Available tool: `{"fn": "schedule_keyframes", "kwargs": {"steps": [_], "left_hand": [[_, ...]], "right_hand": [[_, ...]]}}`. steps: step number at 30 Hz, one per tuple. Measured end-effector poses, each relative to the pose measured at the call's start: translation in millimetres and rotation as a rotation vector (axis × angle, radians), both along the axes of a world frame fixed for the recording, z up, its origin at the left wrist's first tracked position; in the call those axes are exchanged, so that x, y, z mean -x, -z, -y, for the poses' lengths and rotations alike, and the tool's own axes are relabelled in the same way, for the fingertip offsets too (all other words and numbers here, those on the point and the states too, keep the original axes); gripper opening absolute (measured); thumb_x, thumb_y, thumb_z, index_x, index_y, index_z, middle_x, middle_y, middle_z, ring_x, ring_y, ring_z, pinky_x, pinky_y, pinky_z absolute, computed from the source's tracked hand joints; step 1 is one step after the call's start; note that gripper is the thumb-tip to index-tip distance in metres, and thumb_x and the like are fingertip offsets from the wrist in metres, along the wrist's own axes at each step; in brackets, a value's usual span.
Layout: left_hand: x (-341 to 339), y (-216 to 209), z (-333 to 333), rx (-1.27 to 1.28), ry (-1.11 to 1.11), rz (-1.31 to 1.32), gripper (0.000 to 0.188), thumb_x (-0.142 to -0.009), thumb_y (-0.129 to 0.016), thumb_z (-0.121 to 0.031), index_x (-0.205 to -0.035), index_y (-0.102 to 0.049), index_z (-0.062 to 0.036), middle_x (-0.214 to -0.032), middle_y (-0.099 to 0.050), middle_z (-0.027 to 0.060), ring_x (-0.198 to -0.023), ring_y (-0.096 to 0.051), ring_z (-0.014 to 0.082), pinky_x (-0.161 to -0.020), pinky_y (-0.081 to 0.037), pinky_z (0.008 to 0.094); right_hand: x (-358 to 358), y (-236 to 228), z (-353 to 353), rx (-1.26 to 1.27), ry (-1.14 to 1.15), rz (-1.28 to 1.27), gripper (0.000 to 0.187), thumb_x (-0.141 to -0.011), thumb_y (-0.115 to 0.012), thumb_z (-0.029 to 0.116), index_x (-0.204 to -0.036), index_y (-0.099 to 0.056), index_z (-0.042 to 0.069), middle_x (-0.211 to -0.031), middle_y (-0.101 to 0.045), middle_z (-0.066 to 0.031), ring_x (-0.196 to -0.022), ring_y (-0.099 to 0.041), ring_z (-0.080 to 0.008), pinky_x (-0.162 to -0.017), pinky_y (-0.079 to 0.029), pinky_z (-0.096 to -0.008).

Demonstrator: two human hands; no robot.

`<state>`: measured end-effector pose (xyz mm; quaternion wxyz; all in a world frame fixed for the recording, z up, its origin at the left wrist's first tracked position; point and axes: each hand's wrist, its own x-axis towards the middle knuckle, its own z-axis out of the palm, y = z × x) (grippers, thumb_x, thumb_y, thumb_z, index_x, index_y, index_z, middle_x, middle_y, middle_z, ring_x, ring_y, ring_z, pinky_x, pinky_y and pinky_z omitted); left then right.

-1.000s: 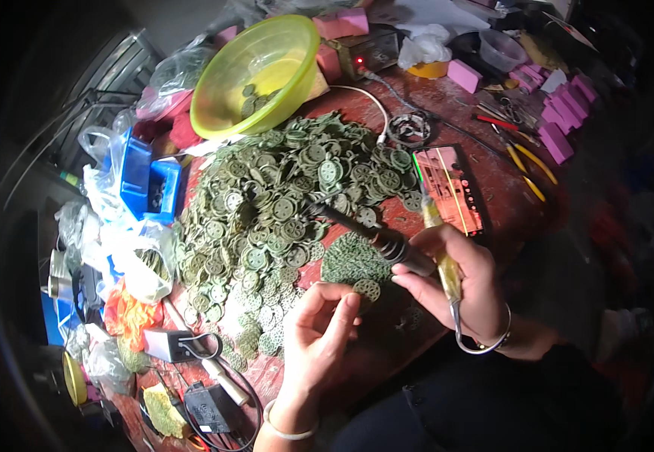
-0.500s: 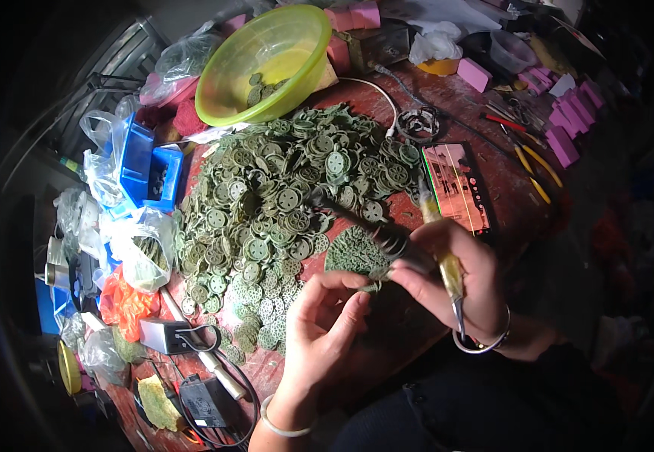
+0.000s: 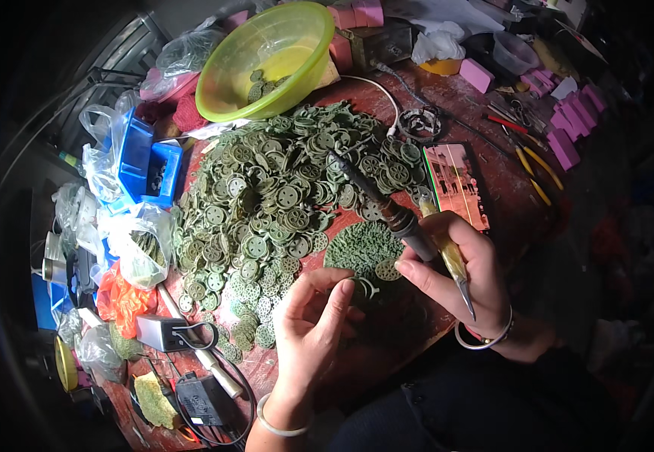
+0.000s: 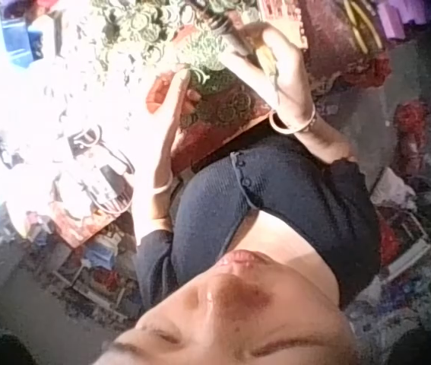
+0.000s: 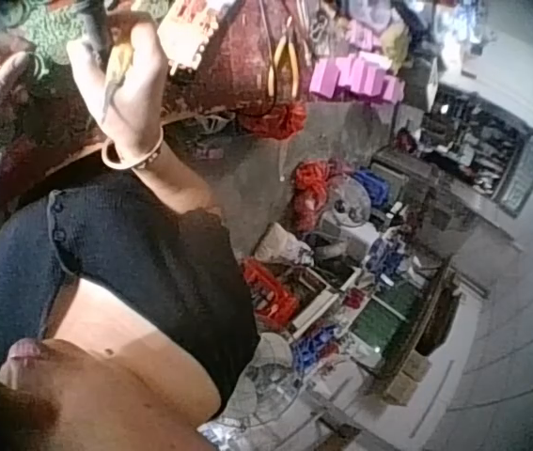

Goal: Using a hot glue gun to assemble small green lotus-like decorative items from component parts.

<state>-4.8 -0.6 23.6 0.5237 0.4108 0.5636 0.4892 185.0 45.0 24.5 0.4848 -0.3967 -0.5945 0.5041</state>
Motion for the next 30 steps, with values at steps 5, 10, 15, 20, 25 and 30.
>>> {"fn": "schedule_keyframes", "kwargs": {"steps": [5, 10, 15, 20, 25, 30], "left_hand": [[-1, -1, 1, 0.025, 0.022, 0.051, 0.015, -0.093, -0.064, -0.007, -0.107, -0.062, -0.0004, -0.086, -0.065, 0.0047, -0.072, -0.067, 0.0114, -0.052, -0.050, 0.0195], [-4, 0, 1, -0.027, -0.009, 0.120, 0.025, -0.091, -0.066, -0.003, -0.115, -0.058, -0.0010, -0.096, -0.063, 0.0045, -0.075, -0.065, 0.0106, -0.058, -0.052, 0.0203], [3, 5, 4, -0.030, 0.078, 0.066, 0.024, -0.091, -0.063, 0.001, -0.115, -0.058, -0.0013, -0.094, -0.063, 0.0043, -0.071, -0.061, 0.0085, -0.060, -0.049, 0.0194], [9, 3, 1, -0.004, 0.200, 0.181, 0.025, -0.093, -0.057, 0.001, -0.118, -0.056, -0.0003, -0.094, -0.062, 0.0049, -0.072, -0.060, 0.0094, -0.066, -0.051, 0.0219], [5, 4, 0, 0.015, 0.154, 0.276, 0.026, -0.094, -0.054, 0.001, -0.120, -0.054, 0.0022, -0.098, -0.062, 0.0092, -0.086, -0.064, 0.0138, -0.074, -0.054, 0.0260], [5, 5, 0, -0.006, 0.168, 0.326, 0.025, -0.094, -0.054, 0.001, -0.119, -0.054, 0.0024, -0.098, -0.063, 0.0101, -0.088, -0.065, 0.0155, -0.076, -0.054, 0.0278]], "right_hand": [[0, -3, 1, -0.016, -0.035, 0.011, 0.025, -0.084, -0.068, -0.002, -0.106, -0.056, 0.001, -0.088, -0.061, -0.0003, -0.082, -0.057, -0.0054, -0.073, -0.046, -0.0218], [8, -3, 5, -0.014, 0.005, 0.012, 0.026, -0.083, -0.070, -0.002, -0.105, -0.057, 0.002, -0.087, -0.061, -0.0003, -0.081, -0.057, -0.0045, -0.072, -0.046, -0.0212], [19, 1, 9, -0.047, -0.006, 0.013, 0.025, -0.082, -0.070, 0.000, -0.103, -0.058, 0.001, -0.087, -0.064, -0.0010, -0.079, -0.059, -0.0050, -0.071, -0.048, -0.0221], [19, -3, 8, -0.049, -0.004, 0.059, 0.023, -0.083, -0.069, 0.000, -0.104, -0.058, 0.000, -0.085, -0.065, -0.0028, -0.079, -0.060, -0.0065, -0.072, -0.048, -0.0236], [17, -5, 9, -0.033, -0.019, 0.116, 0.027, -0.085, -0.069, 0.001, -0.107, -0.054, 0.001, -0.087, -0.059, 0.0017, -0.080, -0.055, -0.0040, -0.075, -0.046, -0.0217], [16, -5, 9, -0.027, -0.039, 0.118, 0.027, -0.086, -0.068, 0.002, -0.108, -0.053, 0.001, -0.087, -0.058, 0.0018, -0.080, -0.053, -0.0035, -0.074, -0.045, -0.0208]]}}
